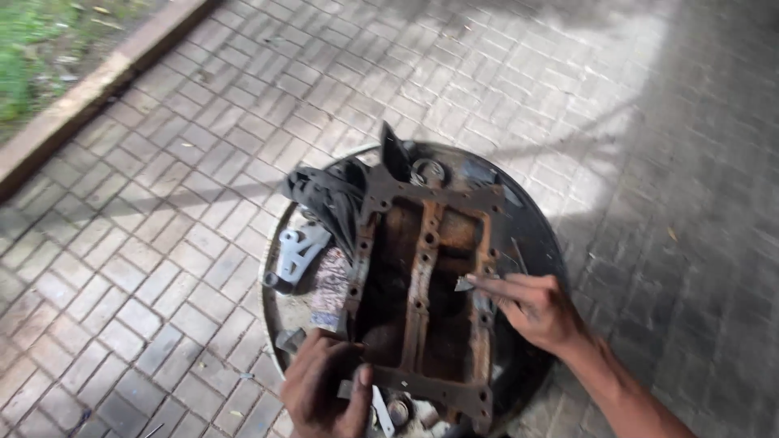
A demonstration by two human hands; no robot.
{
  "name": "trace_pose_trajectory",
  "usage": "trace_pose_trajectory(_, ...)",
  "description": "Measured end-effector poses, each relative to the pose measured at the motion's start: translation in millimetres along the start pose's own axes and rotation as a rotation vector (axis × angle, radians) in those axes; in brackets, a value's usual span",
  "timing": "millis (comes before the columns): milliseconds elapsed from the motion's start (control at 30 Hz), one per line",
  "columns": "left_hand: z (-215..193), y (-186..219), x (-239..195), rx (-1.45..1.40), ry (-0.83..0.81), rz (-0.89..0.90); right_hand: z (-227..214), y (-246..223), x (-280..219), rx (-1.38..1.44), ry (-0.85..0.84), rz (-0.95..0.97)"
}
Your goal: The person scrapes and scrubs a rusty metal engine part resting on a barrel. They use a metal scraper to remove surface rust and then a sanding block to smooth the surface. The part remains on the barrel throughout the clip.
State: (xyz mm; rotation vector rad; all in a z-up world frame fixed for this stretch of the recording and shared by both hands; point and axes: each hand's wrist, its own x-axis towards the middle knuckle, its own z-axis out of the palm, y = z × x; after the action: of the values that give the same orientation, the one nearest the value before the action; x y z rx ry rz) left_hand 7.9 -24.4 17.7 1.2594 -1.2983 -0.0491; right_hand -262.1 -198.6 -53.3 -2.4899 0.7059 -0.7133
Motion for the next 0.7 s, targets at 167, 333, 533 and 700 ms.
trace_pose_trajectory(167, -6.6, -5.7, -9.3, -0.032, -0.044, 0.03, -9.8, -21.5, 4.6, 0.023, -0.023, 0.023)
trace_pose_trajectory(333, -4.7, 1.6, -2.4, -0.038, 0.009, -0.032, -19.4, -62.1, 29.5, -0.132, 0.016, 0.02)
trace_pose_trajectory(533, -5.9, -1.0, -6.3, -0.051, -0.016, -0.019, 15.5, -73.1, 58.7, -0.022, -0.148, 0.037)
trace_pose_trajectory(700, -3.7, -1.0, -7.4, -0.063, 0.006, -0.024, 1.3, -67.4, 50.3, -0.295, -0.506, 0.162)
